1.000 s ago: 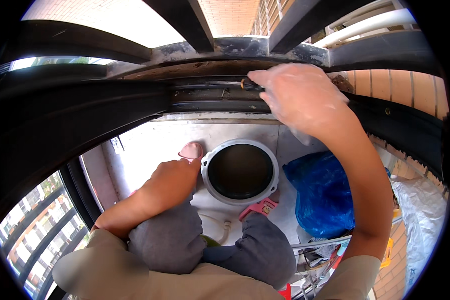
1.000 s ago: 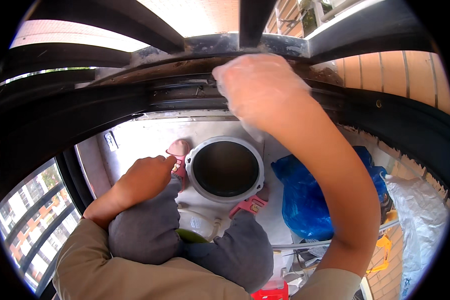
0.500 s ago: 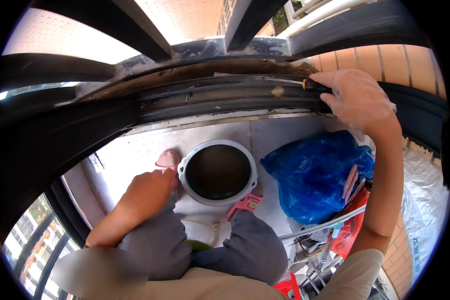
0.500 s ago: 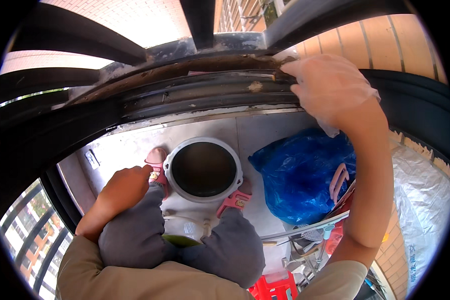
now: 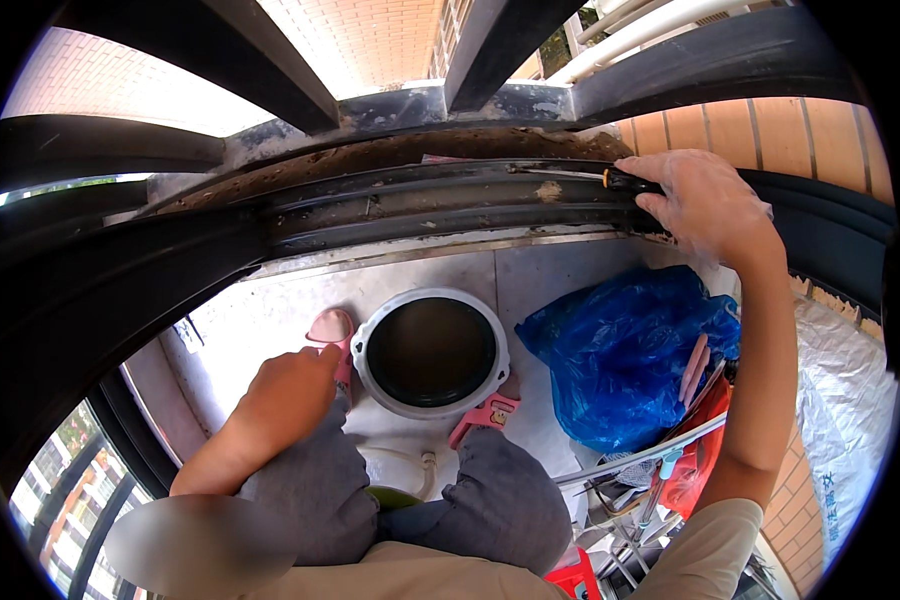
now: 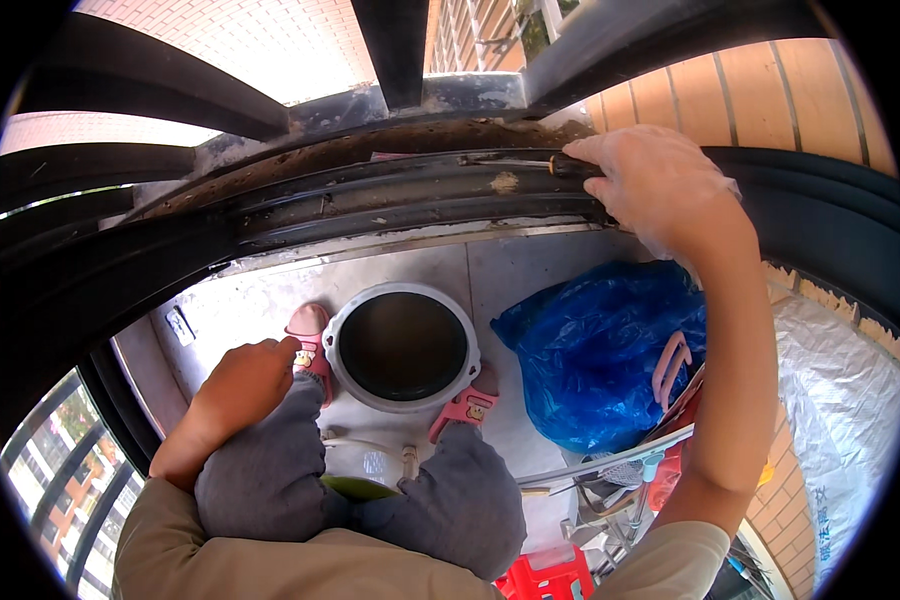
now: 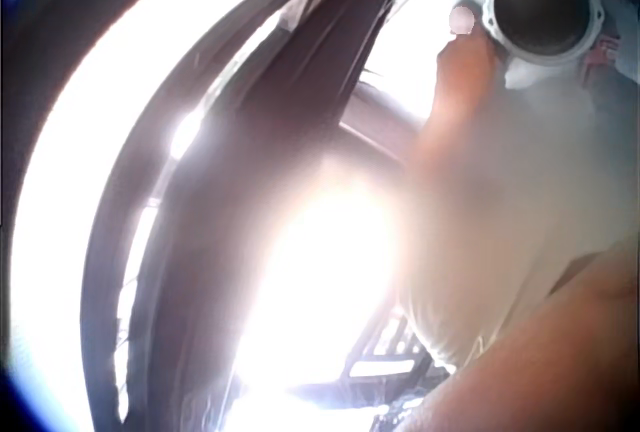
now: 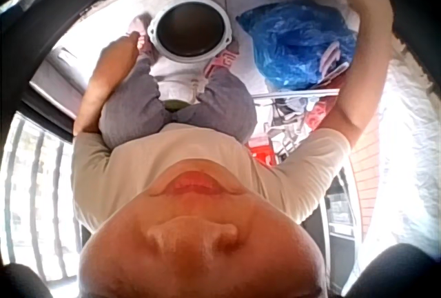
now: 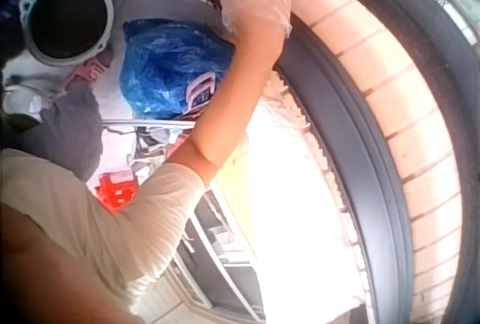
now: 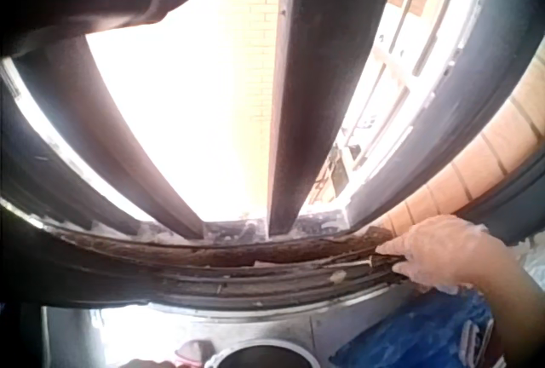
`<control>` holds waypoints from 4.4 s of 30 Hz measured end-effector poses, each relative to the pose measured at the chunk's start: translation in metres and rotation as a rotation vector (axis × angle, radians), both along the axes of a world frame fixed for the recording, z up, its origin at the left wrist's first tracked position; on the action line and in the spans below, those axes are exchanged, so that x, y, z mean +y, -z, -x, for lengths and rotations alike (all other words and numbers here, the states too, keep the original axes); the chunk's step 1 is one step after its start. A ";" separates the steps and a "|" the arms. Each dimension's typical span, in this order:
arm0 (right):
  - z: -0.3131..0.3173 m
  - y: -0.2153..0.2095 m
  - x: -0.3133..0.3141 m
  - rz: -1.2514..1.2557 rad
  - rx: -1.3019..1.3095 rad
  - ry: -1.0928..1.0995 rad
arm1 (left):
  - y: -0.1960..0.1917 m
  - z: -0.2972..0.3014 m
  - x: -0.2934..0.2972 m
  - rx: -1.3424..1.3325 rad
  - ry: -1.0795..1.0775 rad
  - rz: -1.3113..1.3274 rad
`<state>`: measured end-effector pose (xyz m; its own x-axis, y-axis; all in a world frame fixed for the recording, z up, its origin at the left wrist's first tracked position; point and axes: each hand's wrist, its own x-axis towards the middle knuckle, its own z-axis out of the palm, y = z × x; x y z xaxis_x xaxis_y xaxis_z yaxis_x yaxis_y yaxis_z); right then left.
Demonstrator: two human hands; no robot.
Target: The person sits on the balcony floor and uses a screwdriver to scrape debris from the window frame track. They repeatedly wipe the track with a cloth and dip the cloth into a bucket of water to clean the area.
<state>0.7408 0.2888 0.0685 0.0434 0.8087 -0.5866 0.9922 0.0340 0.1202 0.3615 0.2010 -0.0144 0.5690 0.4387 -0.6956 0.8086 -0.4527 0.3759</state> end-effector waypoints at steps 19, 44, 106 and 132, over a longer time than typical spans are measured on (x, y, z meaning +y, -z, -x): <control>0.040 0.050 0.021 0.044 0.339 -0.108 | 0.038 -0.019 0.058 -0.705 -0.653 -0.342; 0.052 0.066 0.038 0.150 0.435 -0.093 | 0.060 -0.025 0.096 -0.706 -0.955 0.121; 0.049 0.037 -0.004 0.129 1.134 0.458 | 0.015 -0.087 0.109 -0.862 -0.836 -0.731; 0.051 0.057 -0.037 -0.072 0.954 0.451 | 0.033 -0.040 0.084 -0.599 -1.069 -0.299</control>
<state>0.6902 0.2517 0.0118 -0.1056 0.8667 -0.4874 0.5957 -0.3373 -0.7289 0.4019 0.2846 -0.0471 0.0246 0.9689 -0.2463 0.5610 0.1905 0.8056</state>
